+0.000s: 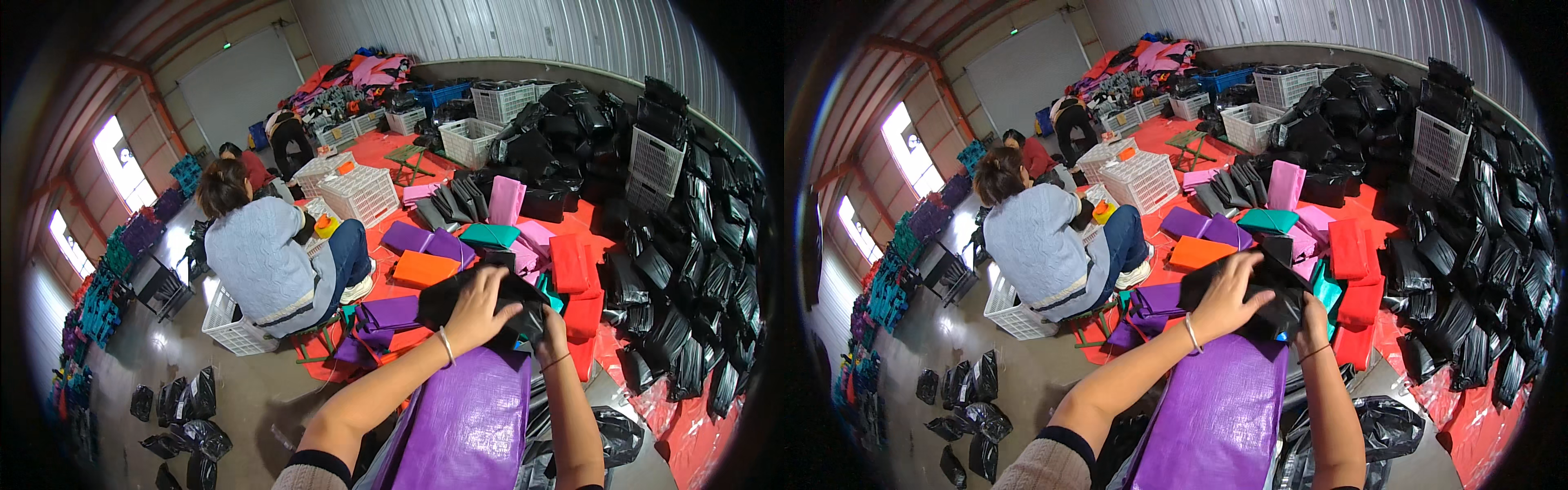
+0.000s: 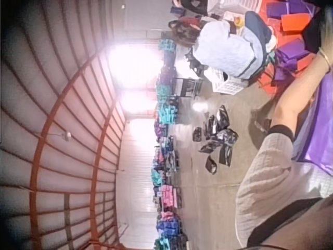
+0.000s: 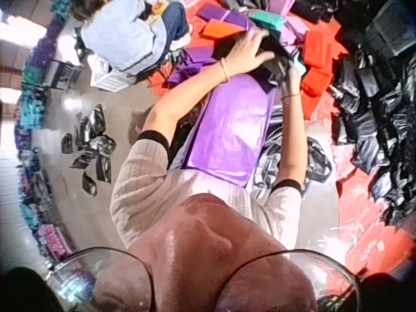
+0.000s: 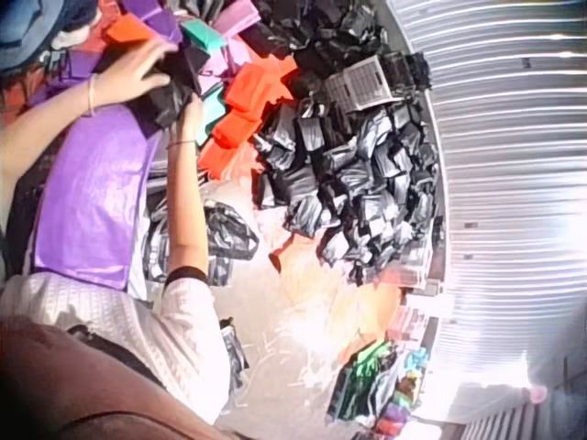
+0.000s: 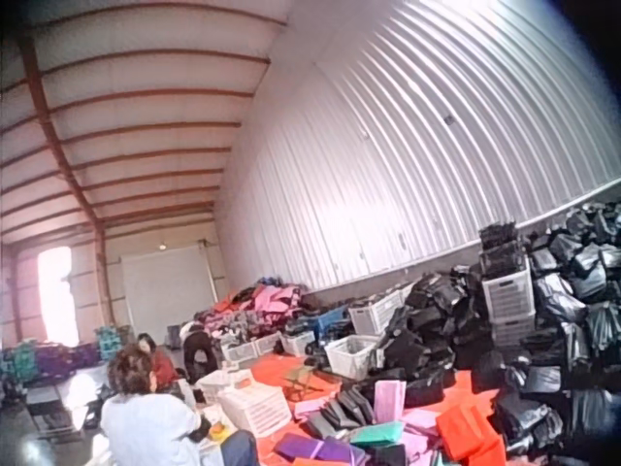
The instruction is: The person sits on the floor and packs colorful poly mailers into black shipping bags. They open a black bag, insert a stack of mailers, and seal it before placing it aside. The process is repeated with different colored mailers.
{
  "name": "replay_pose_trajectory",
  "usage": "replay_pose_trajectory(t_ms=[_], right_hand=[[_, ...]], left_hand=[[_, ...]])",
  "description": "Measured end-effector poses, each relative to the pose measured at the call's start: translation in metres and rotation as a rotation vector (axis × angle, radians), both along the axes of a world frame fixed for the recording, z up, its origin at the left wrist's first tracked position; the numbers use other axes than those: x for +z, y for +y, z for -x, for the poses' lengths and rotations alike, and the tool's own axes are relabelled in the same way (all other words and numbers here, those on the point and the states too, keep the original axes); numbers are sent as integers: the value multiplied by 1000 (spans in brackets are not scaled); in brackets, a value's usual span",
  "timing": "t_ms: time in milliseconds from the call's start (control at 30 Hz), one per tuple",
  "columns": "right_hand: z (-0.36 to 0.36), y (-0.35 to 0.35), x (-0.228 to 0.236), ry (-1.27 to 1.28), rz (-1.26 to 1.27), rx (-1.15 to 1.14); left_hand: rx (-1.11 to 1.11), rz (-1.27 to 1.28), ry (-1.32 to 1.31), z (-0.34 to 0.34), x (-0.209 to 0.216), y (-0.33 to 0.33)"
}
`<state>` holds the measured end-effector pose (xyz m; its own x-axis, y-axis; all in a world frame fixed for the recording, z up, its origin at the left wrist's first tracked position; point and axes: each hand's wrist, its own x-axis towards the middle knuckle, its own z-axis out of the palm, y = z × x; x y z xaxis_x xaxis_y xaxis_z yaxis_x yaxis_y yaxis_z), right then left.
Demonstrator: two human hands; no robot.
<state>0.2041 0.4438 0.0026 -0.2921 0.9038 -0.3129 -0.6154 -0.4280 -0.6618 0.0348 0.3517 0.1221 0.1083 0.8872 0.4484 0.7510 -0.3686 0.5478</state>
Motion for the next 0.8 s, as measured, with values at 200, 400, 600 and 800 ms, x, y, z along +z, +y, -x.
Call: replay_pose_trajectory(t_ms=[200, 400, 600, 800], right_hand=[[-1, 14, -45, 795, 49, 349], [-10, 17, -30, 386, 176, 126], [-25, 25, -11, 170, 171, 123], [-54, -1, 6, -108, -88, 109]], left_hand=[[-77, 127, 268, 32, -25, -1], [12, 460, -23, 76, -38, 26], [225, -144, -107, 71, -14, 11], [119, -414, 204, 46, 60, -42]])
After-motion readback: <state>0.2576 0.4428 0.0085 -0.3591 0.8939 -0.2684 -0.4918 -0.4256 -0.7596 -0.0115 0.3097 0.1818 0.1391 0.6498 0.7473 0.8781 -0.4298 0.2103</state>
